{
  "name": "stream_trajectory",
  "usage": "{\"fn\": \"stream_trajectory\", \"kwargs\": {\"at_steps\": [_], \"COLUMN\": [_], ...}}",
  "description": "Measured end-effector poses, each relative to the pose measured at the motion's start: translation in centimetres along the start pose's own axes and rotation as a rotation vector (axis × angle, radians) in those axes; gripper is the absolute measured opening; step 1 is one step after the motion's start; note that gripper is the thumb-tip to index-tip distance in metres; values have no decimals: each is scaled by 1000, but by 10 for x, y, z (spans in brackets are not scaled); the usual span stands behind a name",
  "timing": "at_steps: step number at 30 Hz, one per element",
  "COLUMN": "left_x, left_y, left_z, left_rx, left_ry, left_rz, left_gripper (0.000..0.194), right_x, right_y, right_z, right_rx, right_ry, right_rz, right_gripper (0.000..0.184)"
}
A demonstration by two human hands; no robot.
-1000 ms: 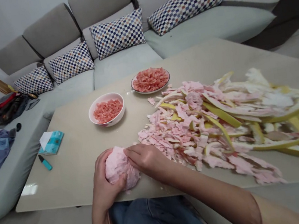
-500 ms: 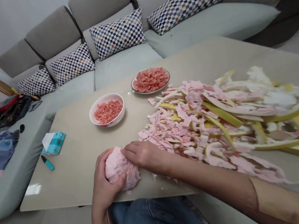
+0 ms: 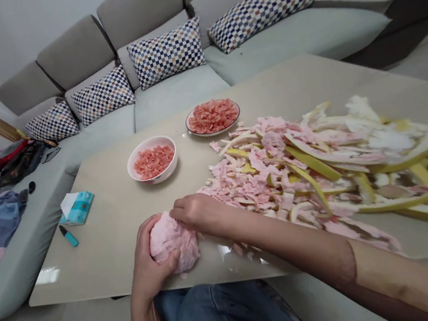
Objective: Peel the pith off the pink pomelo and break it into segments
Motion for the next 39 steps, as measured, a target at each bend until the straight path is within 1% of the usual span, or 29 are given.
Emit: {"fn": "stream_trajectory", "kwargs": {"at_steps": [2, 4, 6, 7, 8, 9, 12, 13, 15, 17, 18, 20, 22, 24, 26, 27, 29, 31, 34, 36, 38, 39], "left_x": [-1, -1, -1, -1, 0, 2, 12, 15, 21, 23, 22, 20, 15, 8, 1, -1, -2, 1, 9, 13, 14, 13], "left_y": [-1, -2, -1, 0, 1, 2, 6, 7, 6, 0, -2, -4, -2, 0, -1, -2, -2, 1, 0, -3, -5, -6], "left_z": [0, -1, -4, -6, -8, -9, -11, -11, -14, -16, -17, -16, -14, -12, -14, -15, -14, -11, -9, -9, -10, -10], "left_rx": [8, 14, 0, -27, -65, -112, -243, -271, -308, -325, -329, -329, -308, -243, -143, -105, -110, -177, -172, -132, -122, -126], "left_ry": [-9, -26, -58, -71, -75, -63, 53, 97, 159, 179, 177, 156, 108, 23, -77, -105, -89, -6, 108, 132, 129, 123], "left_rz": [10, 22, 30, 34, 40, 46, 14, -14, -65, -99, -111, -129, -109, -34, 83, 147, 224, 197, 74, -1, -32, -28], "left_gripper": [62, 62, 62, 62, 61, 61, 62, 63, 63, 64, 64, 62, 60, 59, 61, 64, 72, 80, 80, 79, 78, 77], "right_x": [-10, -14, -7, 0, 8, 17, 46, 56, 72, 81, 82, 80, 75, 73, 72, 71, 69, 65, 57, 52, 49, 48], "right_y": [5, 18, 33, 39, 42, 43, 42, 43, 46, 44, 40, 24, 11, 7, 10, 12, 14, 15, 13, 11, 10, 10], "right_z": [-9, -26, -44, -52, -59, -65, -79, -82, -83, -78, -73, -57, -39, -29, -21, -17, -6, 3, 14, 20, 26, 29], "right_rx": [-93, -235, -360, -390, -389, -359, -180, -126, -84, -148, -210, -347, -440, -473, -454, -430, -360, -266, -106, -14, 50, 72], "right_ry": [-61, -143, -202, -224, -247, -274, -352, -365, -374, -358, -333, -254, -183, -157, -136, -107, -25, 37, 72, 82, 84, 80], "right_rz": [-51, -180, -322, -371, -390, -382, -310, -307, -355, -408, -410, -356, -322, -380, -464, -485, -482, -438, -294, -164, -51, -6], "right_gripper": [15, 17, 21, 24, 27, 30, 38, 37, 32, 28, 26, 23, 21, 20, 21, 23, 24, 21, 18, 16, 16, 16]}}
Point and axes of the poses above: each hand's wrist, its own x-axis away from the middle knuckle, its own y-axis out of the back of the hand, z = x × y, the point moved 9 cm from there along -x, towards the middle knuckle, and after that the axes turned 15 degrees about -y, right-handed, at the moved point
